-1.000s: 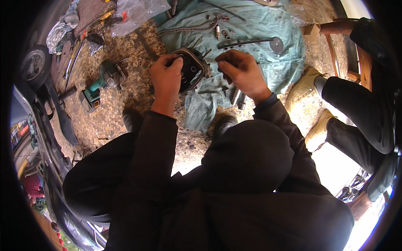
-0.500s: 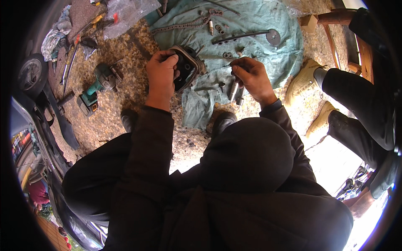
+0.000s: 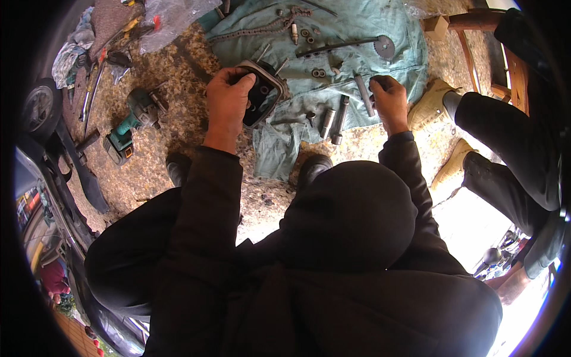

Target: The person assembles a motorcycle engine cylinder head by inserting small metal components and fasteners into the head, then uses a screwdriver to tighten them. The person also retrieves a tool from a nearby cart and continues the assembly.

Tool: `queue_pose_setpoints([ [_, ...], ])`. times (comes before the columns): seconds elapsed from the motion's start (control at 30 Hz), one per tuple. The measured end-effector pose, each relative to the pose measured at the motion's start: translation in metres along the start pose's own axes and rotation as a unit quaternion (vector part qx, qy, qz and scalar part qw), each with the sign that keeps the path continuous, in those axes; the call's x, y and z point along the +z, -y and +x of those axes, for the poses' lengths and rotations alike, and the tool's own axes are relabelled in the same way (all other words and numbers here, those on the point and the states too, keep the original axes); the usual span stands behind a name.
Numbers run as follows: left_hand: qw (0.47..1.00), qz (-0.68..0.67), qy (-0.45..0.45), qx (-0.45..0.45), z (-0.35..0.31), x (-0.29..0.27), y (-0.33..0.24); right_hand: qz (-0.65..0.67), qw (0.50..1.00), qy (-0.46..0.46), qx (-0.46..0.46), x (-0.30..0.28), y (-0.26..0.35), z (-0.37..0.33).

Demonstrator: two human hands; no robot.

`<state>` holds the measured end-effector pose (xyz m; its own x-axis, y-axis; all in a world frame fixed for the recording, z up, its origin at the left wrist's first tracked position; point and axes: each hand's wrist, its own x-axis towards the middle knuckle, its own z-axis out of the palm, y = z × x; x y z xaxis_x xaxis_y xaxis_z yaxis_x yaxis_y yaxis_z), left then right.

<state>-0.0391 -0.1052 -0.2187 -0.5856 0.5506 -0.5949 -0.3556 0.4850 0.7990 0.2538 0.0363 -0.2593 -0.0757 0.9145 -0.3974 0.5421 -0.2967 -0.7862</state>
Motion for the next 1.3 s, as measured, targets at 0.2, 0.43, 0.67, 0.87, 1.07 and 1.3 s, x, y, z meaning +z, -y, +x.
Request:
queue_pose_setpoints([
  [0.2, 0.999, -0.022, 0.022, -0.008, -0.001, 0.000, 0.002, -0.329, 0.938, 0.034, -0.103, -0.002, -0.030, 0.000],
  [0.43, 0.996, -0.086, -0.003, -0.003, 0.001, -0.006, 0.004, -0.376, 0.917, 0.047, -0.123, 0.004, -0.024, -0.003],
  [0.67, 0.996, -0.087, -0.006, -0.015, 0.008, -0.015, 0.008, -0.250, 0.931, 0.075, -0.256, 0.010, 0.047, 0.000],
  [0.87, 0.978, 0.052, -0.155, 0.127, 0.008, -0.021, 0.022, -0.236, 0.871, 0.258, -0.345, 0.036, 0.169, -0.005],
  [1.07, 0.951, 0.009, -0.252, 0.178, -0.008, -0.027, 0.043, -0.355, 0.731, 0.353, -0.463, 0.088, 0.239, -0.025],
  [1.3, 0.918, 0.177, -0.315, 0.163, 0.011, -0.048, 0.052, -0.494, 0.645, 0.399, -0.425, 0.124, 0.270, -0.032],
])
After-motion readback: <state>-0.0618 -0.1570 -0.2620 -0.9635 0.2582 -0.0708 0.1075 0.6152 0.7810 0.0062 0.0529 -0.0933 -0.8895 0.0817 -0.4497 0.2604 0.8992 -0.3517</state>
